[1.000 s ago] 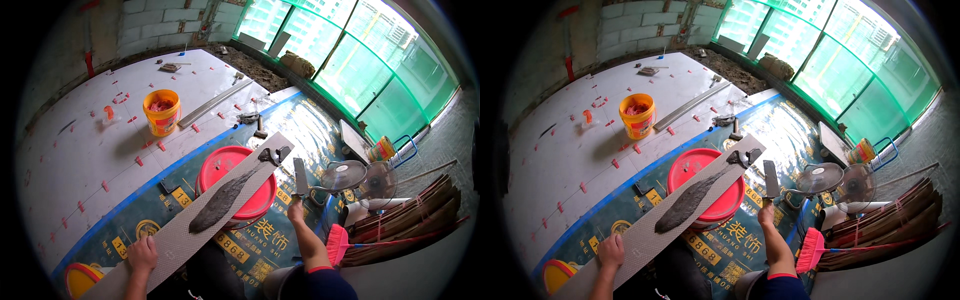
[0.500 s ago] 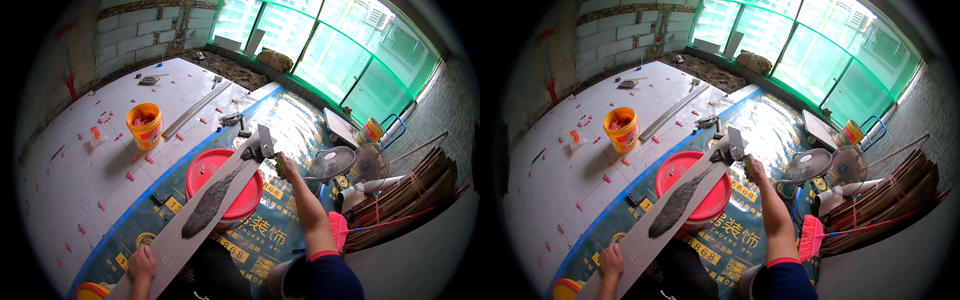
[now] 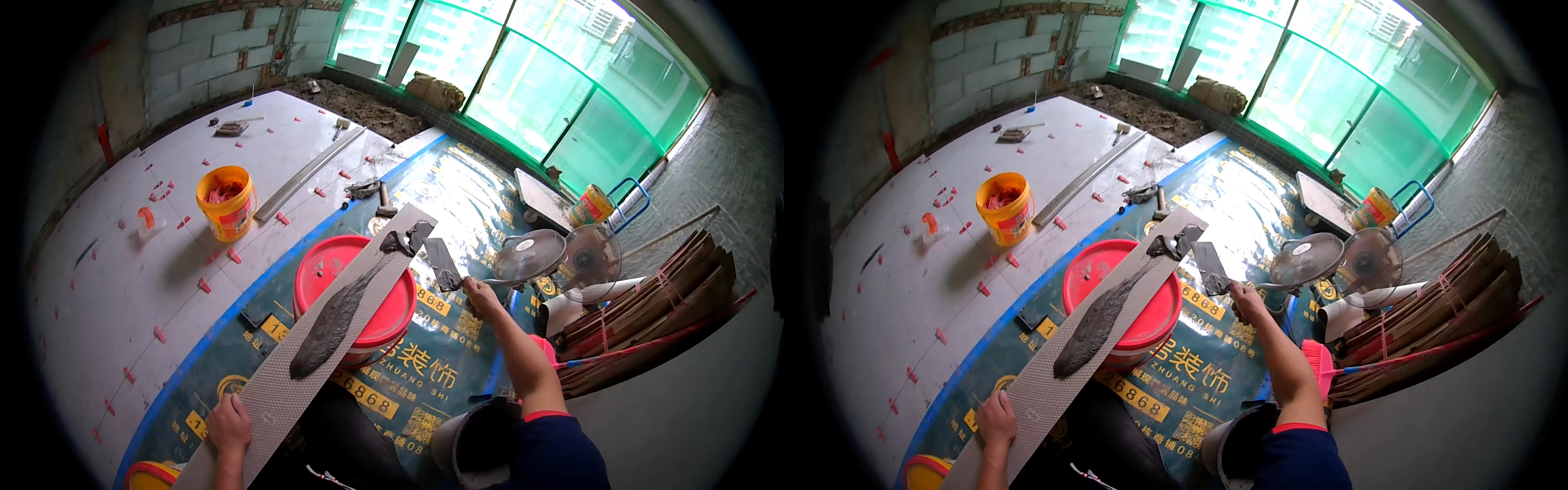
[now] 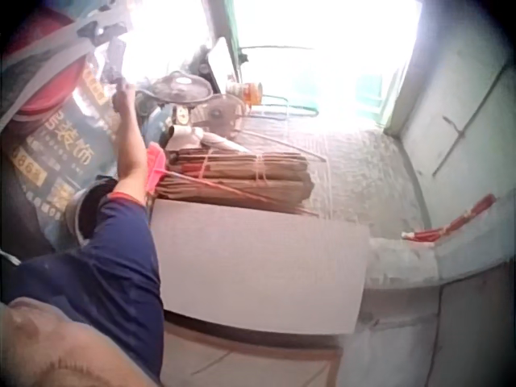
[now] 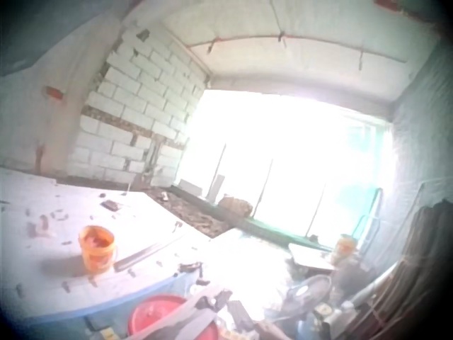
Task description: The person applies mortar to the back of a floor tile using a trowel and then spreads it evenly.
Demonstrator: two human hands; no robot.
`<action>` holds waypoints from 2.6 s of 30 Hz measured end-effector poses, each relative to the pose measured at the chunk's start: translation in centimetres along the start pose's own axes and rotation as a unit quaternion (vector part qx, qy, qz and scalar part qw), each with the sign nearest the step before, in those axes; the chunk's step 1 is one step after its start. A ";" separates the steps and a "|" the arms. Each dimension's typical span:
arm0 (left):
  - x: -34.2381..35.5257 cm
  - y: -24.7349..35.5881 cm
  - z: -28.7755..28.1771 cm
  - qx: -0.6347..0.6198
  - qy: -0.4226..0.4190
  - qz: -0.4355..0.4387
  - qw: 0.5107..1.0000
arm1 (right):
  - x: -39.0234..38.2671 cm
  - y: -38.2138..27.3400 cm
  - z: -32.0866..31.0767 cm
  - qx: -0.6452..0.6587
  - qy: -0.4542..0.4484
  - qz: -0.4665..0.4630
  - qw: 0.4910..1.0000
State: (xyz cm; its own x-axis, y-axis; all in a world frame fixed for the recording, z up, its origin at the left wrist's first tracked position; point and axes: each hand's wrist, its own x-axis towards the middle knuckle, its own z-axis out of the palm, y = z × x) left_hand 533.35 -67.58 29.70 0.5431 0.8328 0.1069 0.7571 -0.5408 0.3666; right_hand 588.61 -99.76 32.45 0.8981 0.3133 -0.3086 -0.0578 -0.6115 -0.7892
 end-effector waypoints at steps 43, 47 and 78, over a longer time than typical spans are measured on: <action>-0.4 0.0 -0.1 0.009 0.007 -0.013 1.000 | 6.6 -10.2 1.5 0.024 0.013 -0.084 0.996; 0.0 0.5 0.1 -0.003 -0.009 -0.007 1.000 | 1.6 -10.9 1.6 0.099 -0.090 -0.002 0.991; 0.1 0.2 0.4 0.012 -0.001 -0.013 1.000 | 0.3 -13.7 11.8 0.048 -0.173 -0.059 0.982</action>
State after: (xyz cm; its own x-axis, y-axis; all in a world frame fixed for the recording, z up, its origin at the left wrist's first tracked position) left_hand 533.68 -67.59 29.42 0.5240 0.8463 0.0957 0.7794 -0.5218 0.3467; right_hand 584.54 -82.70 36.89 0.7008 0.6156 -0.3606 -0.0173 -0.4906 -0.8712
